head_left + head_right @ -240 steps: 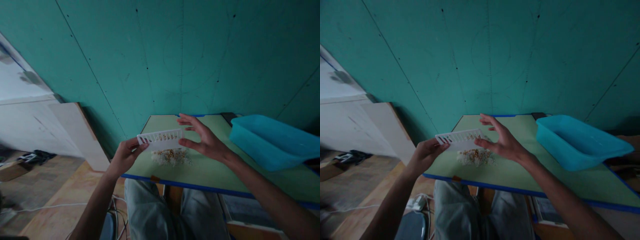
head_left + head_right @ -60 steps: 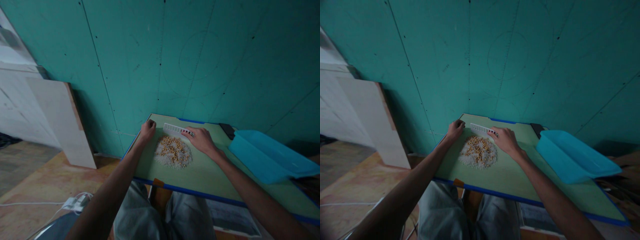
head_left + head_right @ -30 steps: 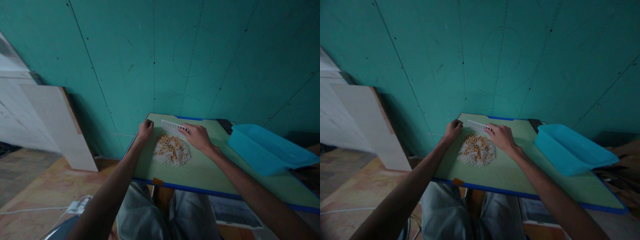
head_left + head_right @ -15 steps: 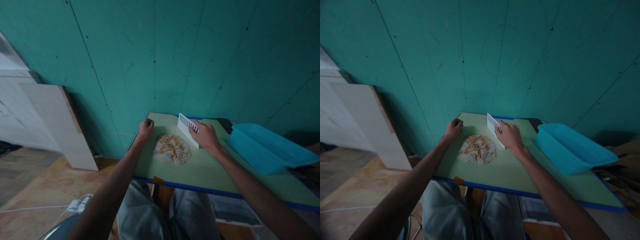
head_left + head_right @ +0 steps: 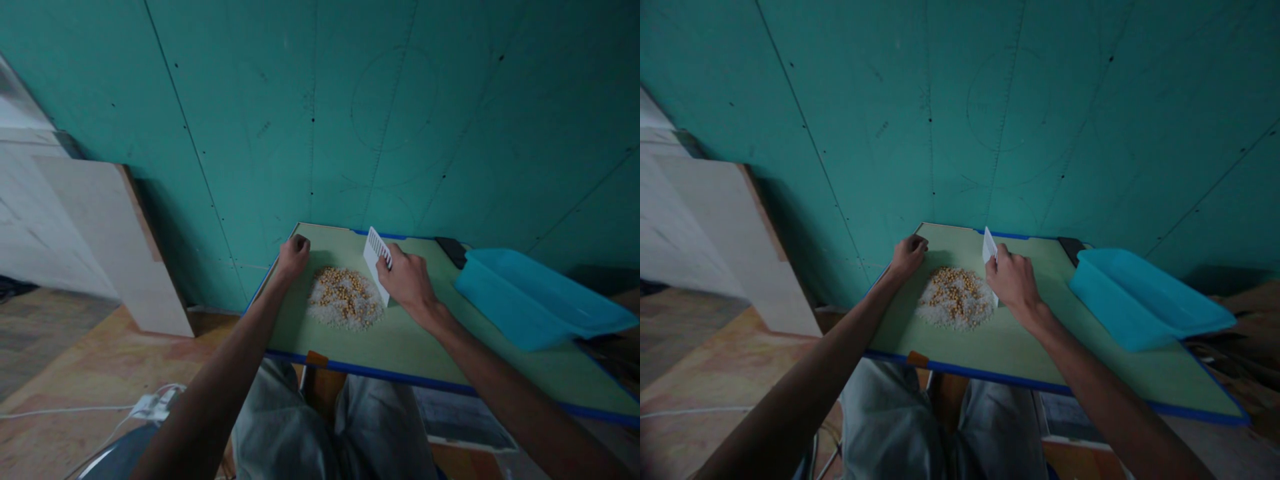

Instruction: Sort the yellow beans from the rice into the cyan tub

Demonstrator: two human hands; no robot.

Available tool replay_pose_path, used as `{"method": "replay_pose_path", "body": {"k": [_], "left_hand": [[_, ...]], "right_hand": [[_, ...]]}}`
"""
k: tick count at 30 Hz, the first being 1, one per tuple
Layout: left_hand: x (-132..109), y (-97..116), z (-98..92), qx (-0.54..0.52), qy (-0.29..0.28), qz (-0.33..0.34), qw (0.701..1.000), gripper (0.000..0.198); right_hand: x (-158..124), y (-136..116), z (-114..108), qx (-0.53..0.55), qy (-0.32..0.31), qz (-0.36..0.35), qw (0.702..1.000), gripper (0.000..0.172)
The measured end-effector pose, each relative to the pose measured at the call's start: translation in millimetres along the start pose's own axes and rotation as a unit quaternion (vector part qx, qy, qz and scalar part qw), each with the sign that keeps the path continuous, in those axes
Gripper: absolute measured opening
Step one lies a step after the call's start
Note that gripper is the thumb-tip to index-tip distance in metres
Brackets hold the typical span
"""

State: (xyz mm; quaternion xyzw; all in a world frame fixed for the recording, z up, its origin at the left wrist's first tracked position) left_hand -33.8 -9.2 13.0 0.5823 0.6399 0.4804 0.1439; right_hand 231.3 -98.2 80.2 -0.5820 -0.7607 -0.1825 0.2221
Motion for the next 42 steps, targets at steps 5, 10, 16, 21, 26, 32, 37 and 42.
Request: {"method": "replay_pose_path", "body": {"k": [5, 10, 16, 21, 26, 32, 37, 42], "left_hand": [[-0.8, 1.4, -0.1, -0.003, -0.007, -0.004, 1.000, 0.016], [-1.3, 1.5, -1.0, -0.017, -0.001, -0.009, 1.000, 0.017], [1.3, -4.9, -2.8, -0.069, 0.009, -0.049, 0.996, 0.016], [6.3, -17.0, -5.6, -0.154, 0.022, -0.090, 0.984, 0.023], [11.7, -29.4, -6.7, -0.238, 0.034, -0.117, 0.964, 0.029], [10.6, -28.6, -5.1, -0.244, 0.038, -0.123, 0.961, 0.027], [8.9, -26.3, -6.2, -0.229, 0.036, -0.117, 0.966, 0.026], [6.0, -23.7, -8.9, -0.215, 0.032, -0.115, 0.969, 0.027]], "right_hand": [[1.1, 2.6, -0.5, 0.003, 0.017, -0.001, 1.000, 0.026], [3.8, 21.0, -12.9, 0.070, 0.108, -0.004, 0.992, 0.028], [-26.2, -17.0, -51.4, 0.266, 0.088, -0.042, 0.959, 0.019], [-60.7, -72.7, -67.9, 0.314, 0.035, -0.118, 0.941, 0.016], [-63.4, -97.5, -51.9, 0.315, -0.001, -0.153, 0.937, 0.019], [-63.3, -104.2, -42.8, 0.321, -0.009, -0.160, 0.933, 0.020], [-55.2, -95.2, -34.0, 0.310, -0.009, -0.138, 0.941, 0.020], [-47.3, -86.9, -30.9, 0.337, -0.015, -0.112, 0.935, 0.018]]}}
Point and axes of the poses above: each hand's wrist, its own x-axis towards the middle knuckle, its own z-axis out of the palm, y = z × x, the point moved 5 cm from there along x, towards the middle knuckle, and after that the axes turned 3 degrees about -z, right-handed, at the moved point
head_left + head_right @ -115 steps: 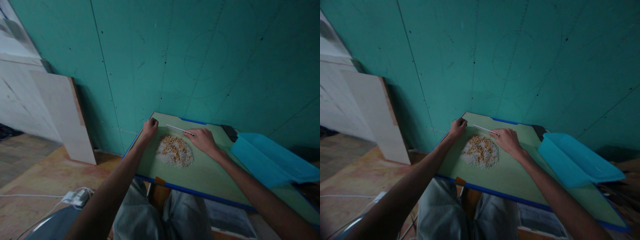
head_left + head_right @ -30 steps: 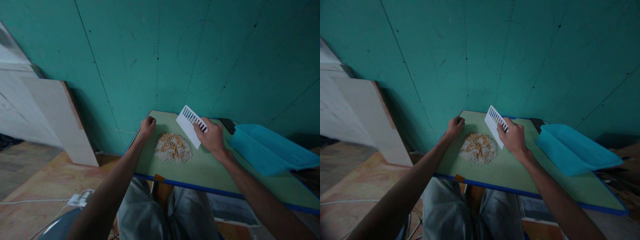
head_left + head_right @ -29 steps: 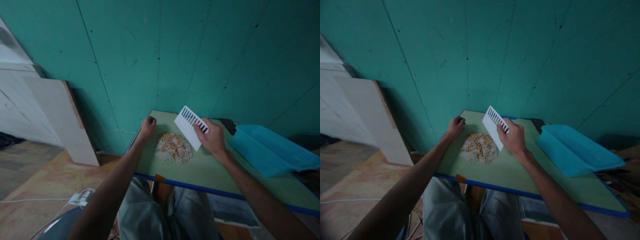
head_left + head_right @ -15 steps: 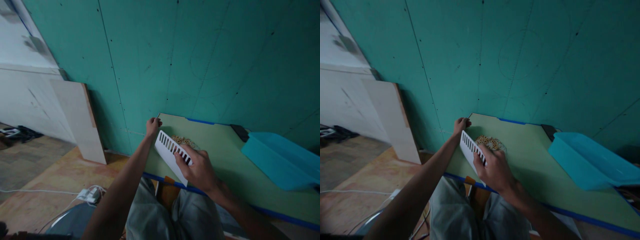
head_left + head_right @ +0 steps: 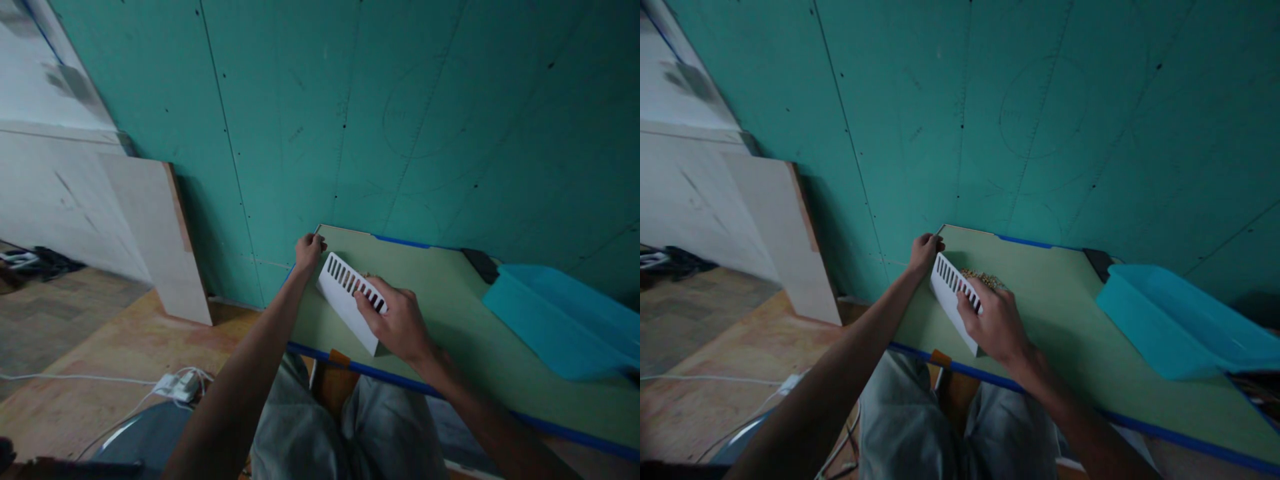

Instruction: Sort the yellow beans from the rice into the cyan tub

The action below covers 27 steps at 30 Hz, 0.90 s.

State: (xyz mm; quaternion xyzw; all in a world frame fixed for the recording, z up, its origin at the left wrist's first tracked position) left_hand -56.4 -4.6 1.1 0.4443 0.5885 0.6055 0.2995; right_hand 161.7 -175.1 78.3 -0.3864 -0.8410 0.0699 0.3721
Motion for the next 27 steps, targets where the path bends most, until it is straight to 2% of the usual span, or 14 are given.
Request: {"method": "replay_pose_path", "body": {"k": [6, 10, 12, 15, 19, 24, 27], "left_hand": [[-4.7, 9.8, -3.4, 0.005, 0.013, 0.007, 1.000, 0.023], [-3.6, 9.8, -3.6, -0.020, 0.014, -0.011, 1.000, 0.022], [-1.4, 6.3, -2.3, -0.045, 0.011, -0.022, 0.999, 0.024], [3.3, -0.6, 0.2, -0.078, 0.003, -0.031, 0.996, 0.027], [8.1, -6.4, 1.4, -0.091, -0.001, -0.030, 0.995, 0.026], [7.9, -6.3, 0.4, -0.093, 0.007, -0.026, 0.995, 0.026], [7.1, -5.3, 0.5, -0.096, 0.007, -0.027, 0.995, 0.026]], "right_hand": [[17.2, 11.5, -30.6, 0.009, 0.010, -0.012, 1.000, 0.020], [49.8, 33.2, -54.7, 0.019, -0.013, -0.046, 0.999, 0.023], [68.4, 47.0, -57.1, 0.058, -0.049, -0.071, 0.995, 0.022], [89.9, 64.8, -46.4, 0.153, -0.128, -0.119, 0.973, 0.022], [105.1, 83.9, -17.6, 0.225, -0.211, -0.118, 0.944, 0.022], [116.1, 94.3, 17.0, 0.295, -0.264, -0.097, 0.913, 0.024], [121.5, 101.2, 30.0, 0.309, -0.273, -0.077, 0.908, 0.025]]}}
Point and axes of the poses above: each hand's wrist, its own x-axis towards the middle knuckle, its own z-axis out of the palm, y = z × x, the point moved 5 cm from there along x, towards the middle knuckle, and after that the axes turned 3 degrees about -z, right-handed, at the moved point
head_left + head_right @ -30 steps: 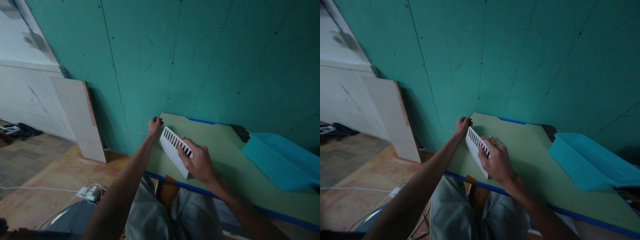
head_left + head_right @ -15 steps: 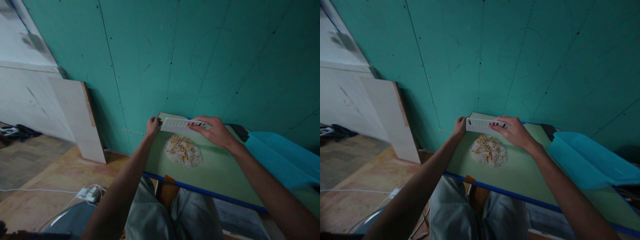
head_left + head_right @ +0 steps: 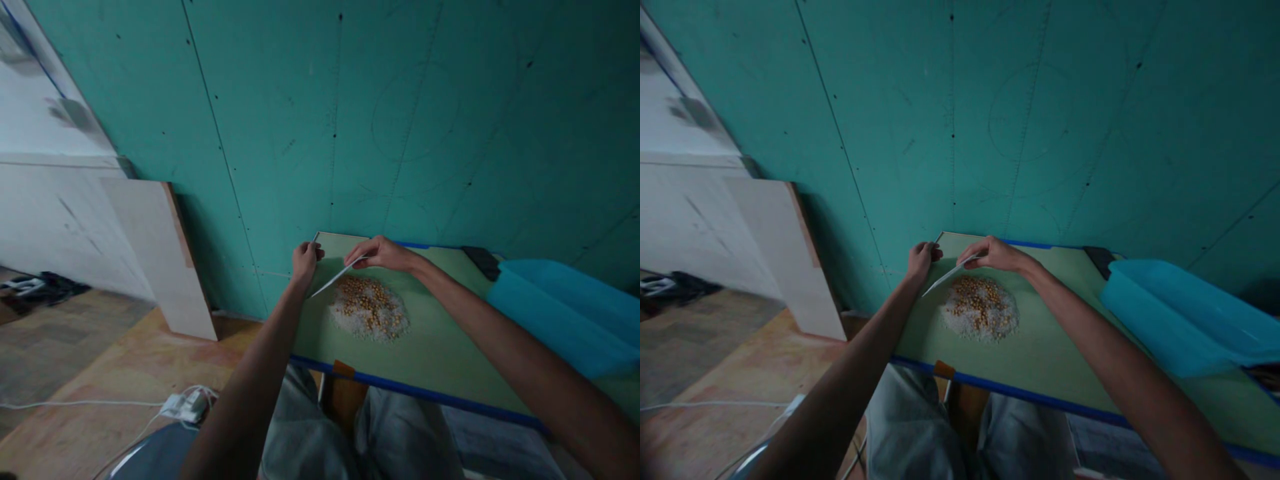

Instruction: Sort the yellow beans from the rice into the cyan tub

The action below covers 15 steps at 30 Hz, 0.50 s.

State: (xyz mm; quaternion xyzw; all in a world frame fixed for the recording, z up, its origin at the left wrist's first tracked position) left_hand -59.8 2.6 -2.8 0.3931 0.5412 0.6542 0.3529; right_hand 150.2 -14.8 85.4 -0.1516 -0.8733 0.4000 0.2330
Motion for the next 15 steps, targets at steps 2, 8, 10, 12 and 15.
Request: {"method": "replay_pose_path", "body": {"k": [2, 8, 10, 12, 15], "left_hand": [[-0.3, 0.5, 0.2, -0.006, -0.001, 0.000, 1.000, 0.026], [-1.1, 1.3, 0.3, -0.016, 0.001, -0.001, 1.000, 0.025], [-1.6, 2.1, 0.1, -0.015, 0.002, -0.001, 1.000, 0.024], [-2.3, 3.0, 0.0, -0.013, 0.004, -0.003, 1.000, 0.024], [-3.1, 3.7, -0.1, -0.014, 0.004, -0.007, 1.000, 0.024]], "right_hand": [[1.5, 7.0, 0.4, -0.004, 0.001, 0.017, 1.000, 0.026], [-7.7, 12.6, 2.3, -0.006, -0.007, 0.049, 0.999, 0.029], [-11.0, 11.1, 2.3, -0.008, -0.012, 0.051, 0.999, 0.029], [-12.7, 9.5, 2.1, -0.014, -0.016, 0.051, 0.998, 0.028], [-11.4, 8.2, 1.0, -0.020, -0.006, 0.047, 0.999, 0.027]]}}
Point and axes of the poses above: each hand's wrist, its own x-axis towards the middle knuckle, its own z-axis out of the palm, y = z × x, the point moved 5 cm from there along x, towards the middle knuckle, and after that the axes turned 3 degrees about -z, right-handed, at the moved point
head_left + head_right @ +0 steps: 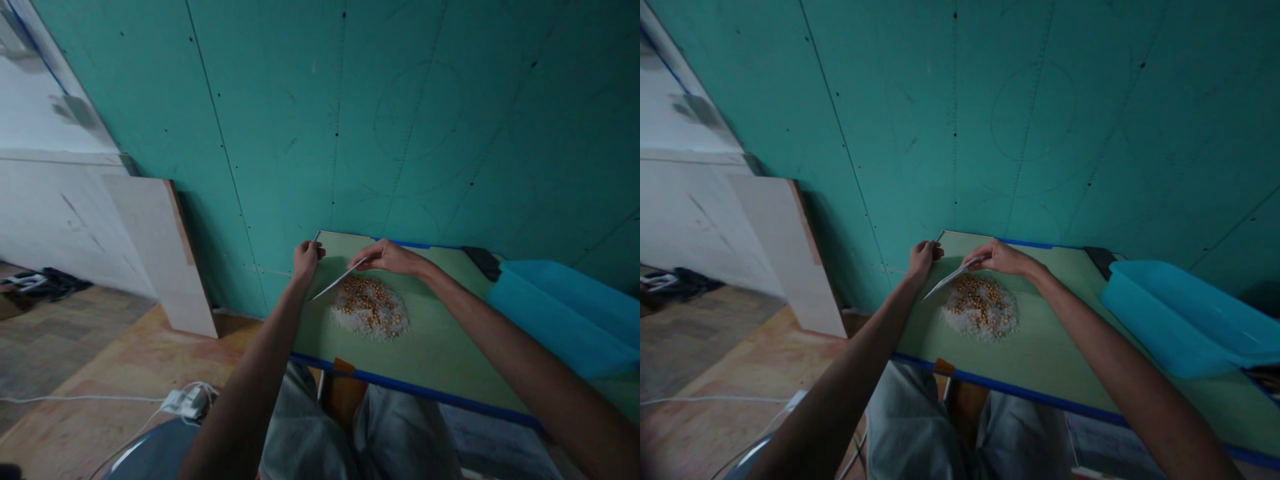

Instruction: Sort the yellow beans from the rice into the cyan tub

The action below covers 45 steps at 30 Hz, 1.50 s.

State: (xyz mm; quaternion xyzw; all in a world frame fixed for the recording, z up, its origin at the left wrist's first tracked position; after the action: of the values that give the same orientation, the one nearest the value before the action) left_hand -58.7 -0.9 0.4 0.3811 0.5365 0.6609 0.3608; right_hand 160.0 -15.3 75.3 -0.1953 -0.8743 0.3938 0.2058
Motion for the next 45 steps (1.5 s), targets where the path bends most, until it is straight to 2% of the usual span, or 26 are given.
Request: {"method": "replay_pose_path", "body": {"k": [7, 16, 25, 33, 39, 45], "left_hand": [[2.1, -2.1, -0.7, -0.005, 0.001, 0.000, 1.000, 0.023], [2.2, -1.9, -1.1, -0.030, -0.005, -0.017, 0.999, 0.023], [-4.0, 5.8, -1.8, -0.026, 0.006, -0.037, 0.999, 0.019], [-3.7, 4.0, -1.3, -0.028, 0.001, -0.034, 0.999, 0.018], [-5.8, 6.6, -1.8, -0.024, 0.003, -0.032, 0.999, 0.018], [-5.5, 6.1, -1.5, -0.020, 0.002, -0.030, 0.999, 0.017]], "right_hand": [[9.1, 5.8, -1.7, -0.006, 0.047, -0.007, 0.999, 0.024], [-9.4, 11.8, -5.2, -0.023, 0.019, 0.019, 0.999, 0.026], [-12.4, 27.6, -10.7, -0.017, 0.121, 0.047, 0.991, 0.029], [-25.5, 11.5, -8.2, -0.128, 0.103, 0.028, 0.986, 0.029], [-28.2, 3.2, -8.3, -0.181, 0.137, 0.025, 0.973, 0.024], [-38.4, 2.6, -4.8, -0.210, 0.138, 0.020, 0.968, 0.024]]}}
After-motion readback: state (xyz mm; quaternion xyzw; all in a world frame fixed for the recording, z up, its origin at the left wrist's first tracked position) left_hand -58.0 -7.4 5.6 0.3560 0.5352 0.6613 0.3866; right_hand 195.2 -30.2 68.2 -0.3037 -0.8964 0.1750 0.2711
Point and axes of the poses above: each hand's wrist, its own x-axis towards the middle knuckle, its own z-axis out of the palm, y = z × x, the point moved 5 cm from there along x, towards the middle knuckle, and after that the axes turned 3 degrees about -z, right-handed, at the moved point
